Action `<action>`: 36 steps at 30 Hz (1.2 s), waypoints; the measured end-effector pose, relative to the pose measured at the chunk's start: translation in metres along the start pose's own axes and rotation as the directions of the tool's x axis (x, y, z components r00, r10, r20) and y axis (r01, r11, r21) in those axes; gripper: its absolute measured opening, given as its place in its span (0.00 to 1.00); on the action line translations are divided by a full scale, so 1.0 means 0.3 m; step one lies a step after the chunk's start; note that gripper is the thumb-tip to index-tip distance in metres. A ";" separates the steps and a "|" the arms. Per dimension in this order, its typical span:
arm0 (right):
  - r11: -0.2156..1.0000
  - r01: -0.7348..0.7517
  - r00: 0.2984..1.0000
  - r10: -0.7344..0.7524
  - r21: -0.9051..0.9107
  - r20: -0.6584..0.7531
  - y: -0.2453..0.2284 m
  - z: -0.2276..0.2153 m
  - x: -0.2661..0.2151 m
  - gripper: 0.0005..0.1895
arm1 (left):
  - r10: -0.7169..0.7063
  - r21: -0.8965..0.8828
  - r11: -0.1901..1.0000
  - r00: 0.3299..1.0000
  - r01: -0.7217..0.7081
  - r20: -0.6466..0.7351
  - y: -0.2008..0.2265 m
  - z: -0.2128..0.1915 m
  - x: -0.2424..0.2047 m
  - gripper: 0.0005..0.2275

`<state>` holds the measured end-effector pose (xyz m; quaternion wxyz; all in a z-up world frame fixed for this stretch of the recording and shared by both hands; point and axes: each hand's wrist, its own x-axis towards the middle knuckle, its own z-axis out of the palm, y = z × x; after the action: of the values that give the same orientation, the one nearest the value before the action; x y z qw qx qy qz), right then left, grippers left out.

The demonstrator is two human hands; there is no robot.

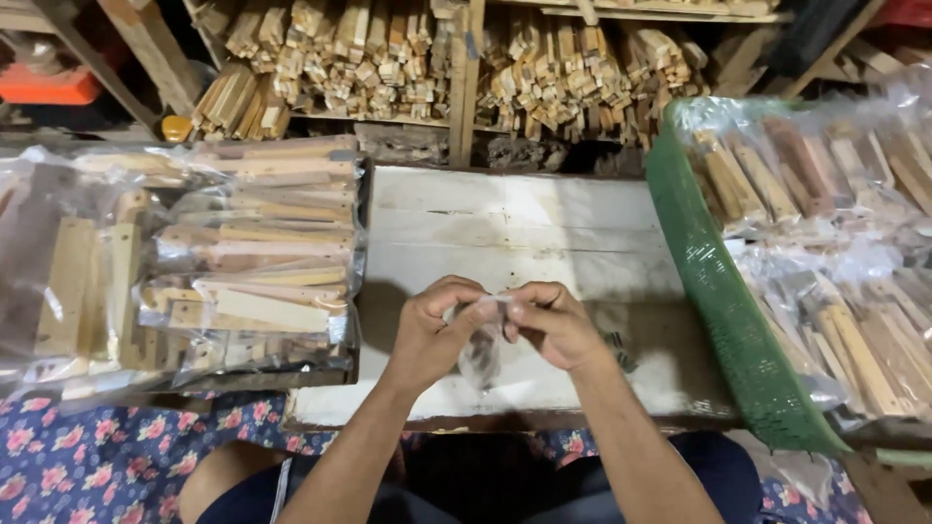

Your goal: The person packs wooden pieces into plastic bags by hand and places the filled bags into a green plastic crate.

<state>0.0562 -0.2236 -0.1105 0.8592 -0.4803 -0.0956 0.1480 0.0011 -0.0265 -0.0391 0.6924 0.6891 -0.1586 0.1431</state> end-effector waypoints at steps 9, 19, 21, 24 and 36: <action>-0.291 -0.472 0.861 0.052 -0.832 -0.506 0.026 -0.323 -0.082 0.44 | 0.083 0.090 0.993 0.995 -0.078 -0.059 0.029 0.112 0.053 0.05; 0.582 -0.213 0.811 -0.343 -0.785 -0.474 -0.084 -0.163 -0.234 0.14 | 0.160 0.055 0.985 0.986 -0.163 0.054 -0.019 0.240 0.113 0.05; 0.488 0.143 0.723 -0.646 -0.861 -0.246 -0.121 -0.218 -0.243 0.15 | 0.241 0.155 0.955 0.967 -0.252 0.083 -0.028 0.254 0.116 0.05; 0.210 0.357 0.677 -0.729 -0.910 0.098 -0.253 -0.147 -0.262 0.27 | 0.365 0.261 0.885 0.922 -0.386 0.129 -0.025 0.277 0.113 0.07; 0.098 0.434 0.600 -0.773 -0.896 0.206 -0.222 -0.130 -0.184 0.08 | 0.556 0.330 0.752 0.818 -0.570 0.146 -0.061 0.308 0.098 0.08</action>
<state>0.0273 -0.3068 -0.0752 0.4456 -0.7836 -0.2090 -0.3792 0.0332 -0.1196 -0.0436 0.4760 0.7265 -0.3429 0.3579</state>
